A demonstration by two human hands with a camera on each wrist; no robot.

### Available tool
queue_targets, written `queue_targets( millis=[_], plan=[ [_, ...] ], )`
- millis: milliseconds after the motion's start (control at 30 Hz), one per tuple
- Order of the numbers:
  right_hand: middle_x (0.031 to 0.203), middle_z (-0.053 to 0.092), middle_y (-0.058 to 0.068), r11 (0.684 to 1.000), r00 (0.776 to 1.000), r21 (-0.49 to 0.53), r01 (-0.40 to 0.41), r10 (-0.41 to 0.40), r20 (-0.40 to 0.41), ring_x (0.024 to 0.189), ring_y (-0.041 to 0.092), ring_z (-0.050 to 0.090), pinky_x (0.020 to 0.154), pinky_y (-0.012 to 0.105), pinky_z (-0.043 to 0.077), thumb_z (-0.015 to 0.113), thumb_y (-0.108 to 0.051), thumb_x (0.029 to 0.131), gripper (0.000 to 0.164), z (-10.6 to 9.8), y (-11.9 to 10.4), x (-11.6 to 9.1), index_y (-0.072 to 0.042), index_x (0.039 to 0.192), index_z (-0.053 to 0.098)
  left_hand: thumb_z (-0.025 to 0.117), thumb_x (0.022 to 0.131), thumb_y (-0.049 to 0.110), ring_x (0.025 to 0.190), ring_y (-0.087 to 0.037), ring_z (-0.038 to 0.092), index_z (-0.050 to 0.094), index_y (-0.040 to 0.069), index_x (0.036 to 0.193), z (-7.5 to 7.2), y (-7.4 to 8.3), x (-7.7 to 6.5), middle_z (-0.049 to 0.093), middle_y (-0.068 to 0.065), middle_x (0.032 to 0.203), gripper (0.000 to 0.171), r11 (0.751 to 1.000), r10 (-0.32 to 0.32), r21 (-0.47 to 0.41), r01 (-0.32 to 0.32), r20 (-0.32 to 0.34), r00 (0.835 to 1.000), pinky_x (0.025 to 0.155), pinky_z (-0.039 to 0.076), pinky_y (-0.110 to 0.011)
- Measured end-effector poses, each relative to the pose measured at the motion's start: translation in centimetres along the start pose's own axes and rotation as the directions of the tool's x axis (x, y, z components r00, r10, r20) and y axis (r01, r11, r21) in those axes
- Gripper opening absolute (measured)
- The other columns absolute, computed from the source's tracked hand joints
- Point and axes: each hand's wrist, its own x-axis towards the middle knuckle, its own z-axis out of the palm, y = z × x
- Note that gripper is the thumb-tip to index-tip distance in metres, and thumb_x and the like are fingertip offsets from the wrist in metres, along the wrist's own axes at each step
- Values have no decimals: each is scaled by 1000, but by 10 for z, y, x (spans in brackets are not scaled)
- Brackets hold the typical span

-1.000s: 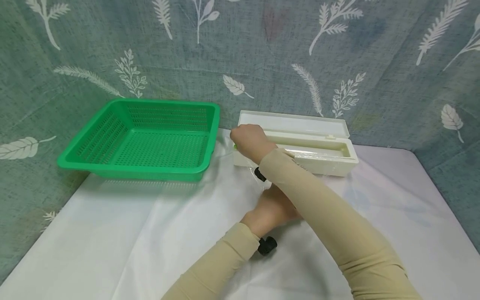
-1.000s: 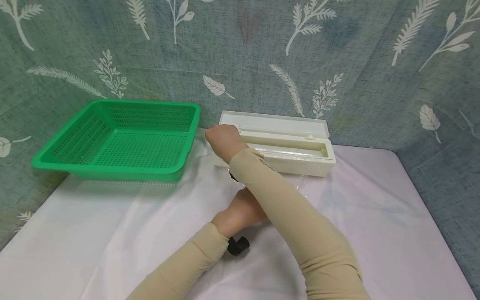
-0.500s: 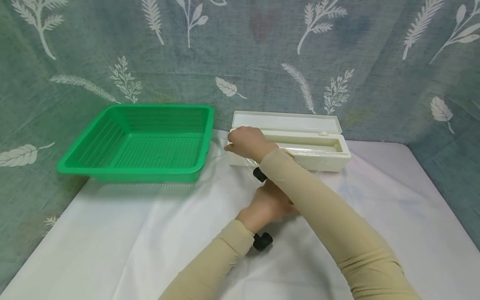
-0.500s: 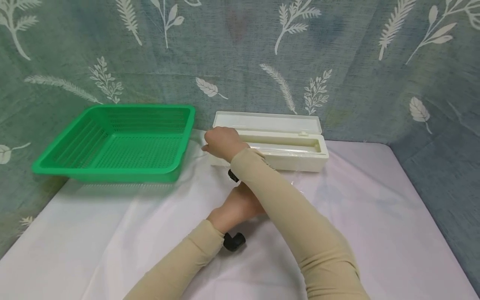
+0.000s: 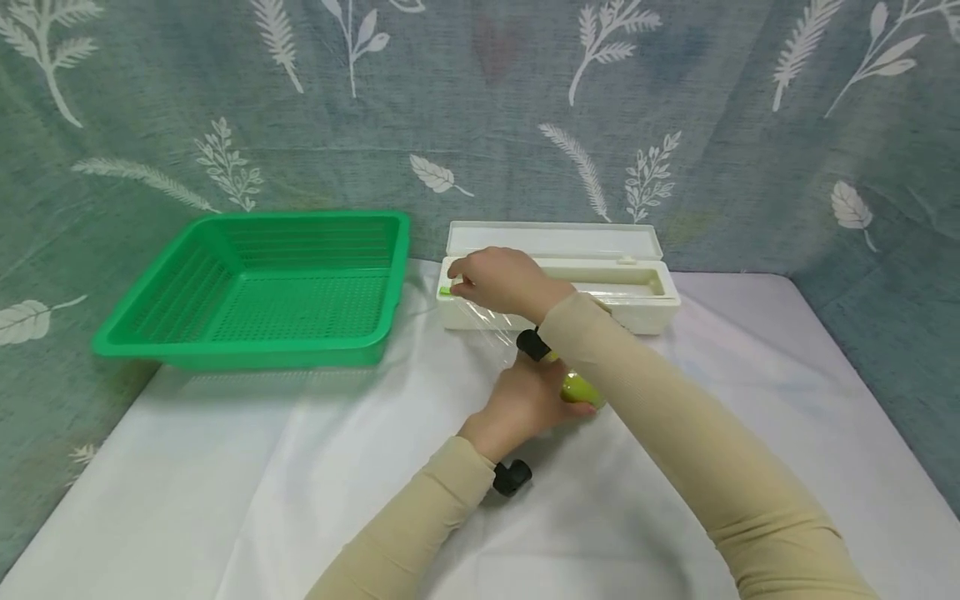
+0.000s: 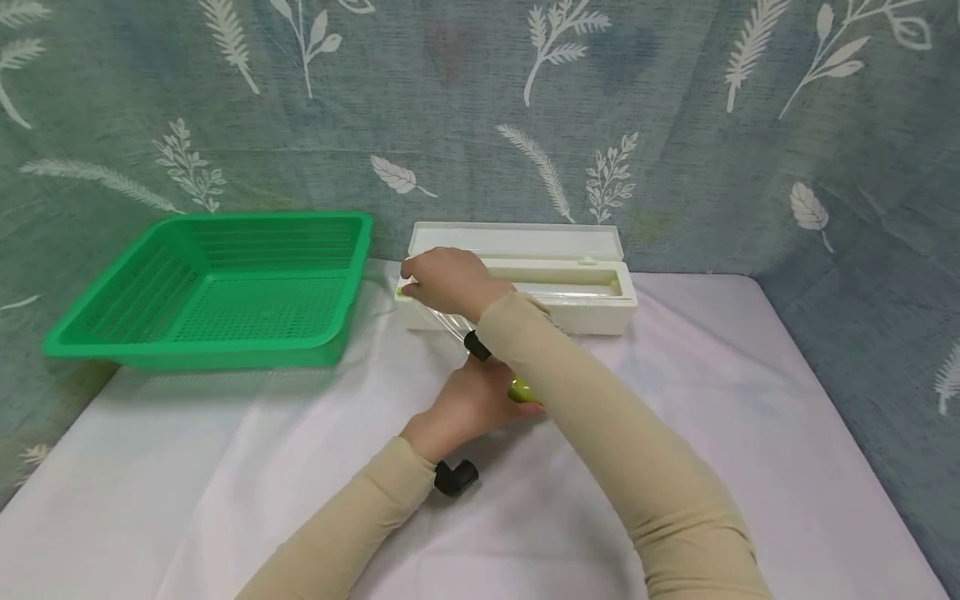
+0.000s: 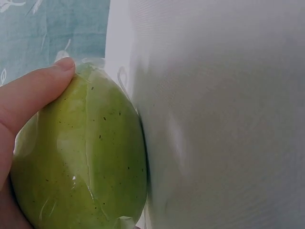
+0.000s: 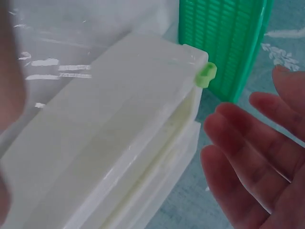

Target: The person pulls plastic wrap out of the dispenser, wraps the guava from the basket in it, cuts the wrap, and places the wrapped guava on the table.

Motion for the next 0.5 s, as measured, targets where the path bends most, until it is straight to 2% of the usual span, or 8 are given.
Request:
queue_targets(
  millis=[67,133,233,333,367,500],
  plan=[
    [86,59,-9,1000,1000,17,11,-11,-3,73,9,52,66,28,42,51,-32,90,27,-3,3,-9,-20,114,59,65,68,59,106,-32,44,39,25,130,-1,0,0,47,-1,121,75,999,7,32,-7,13,1000,68,48,-39],
    [89,58,-10,999,1000,38,16,-15,-14,74,8,52,68,27,41,51,-33,90,29,-5,8,-18,-20,116,58,63,69,60,109,-35,40,43,23,129,-1,0,1,49,-6,119,73,999,2,53,-3,30,1000,67,48,-41],
    [95,58,-9,998,999,66,19,-17,-39,79,6,53,72,26,42,51,-35,90,33,-7,16,-32,-19,118,56,62,69,61,109,-32,39,58,17,110,0,0,2,43,-11,122,60,998,-10,56,7,44,999,62,49,-39],
    [97,59,-8,995,997,99,27,-19,-77,82,6,54,74,27,42,51,-36,90,34,-8,26,-46,-18,118,56,64,67,61,104,-28,40,62,16,98,1,0,3,36,-10,123,54,999,-16,46,14,29,999,58,49,-37],
    [97,59,-7,993,996,112,28,-18,-89,82,7,54,74,27,42,50,-36,90,34,-7,30,-51,-18,118,56,64,67,61,103,-28,41,62,16,99,1,0,3,36,-9,123,55,999,-10,45,9,23,1000,59,49,-37],
    [97,59,-7,982,990,187,4,22,-138,85,7,54,75,27,42,48,-37,91,33,-4,44,-70,-19,117,57,64,68,60,104,-27,40,50,23,123,1,-1,4,38,-9,121,68,999,7,35,-8,5,1000,59,49,-38]
  ],
)
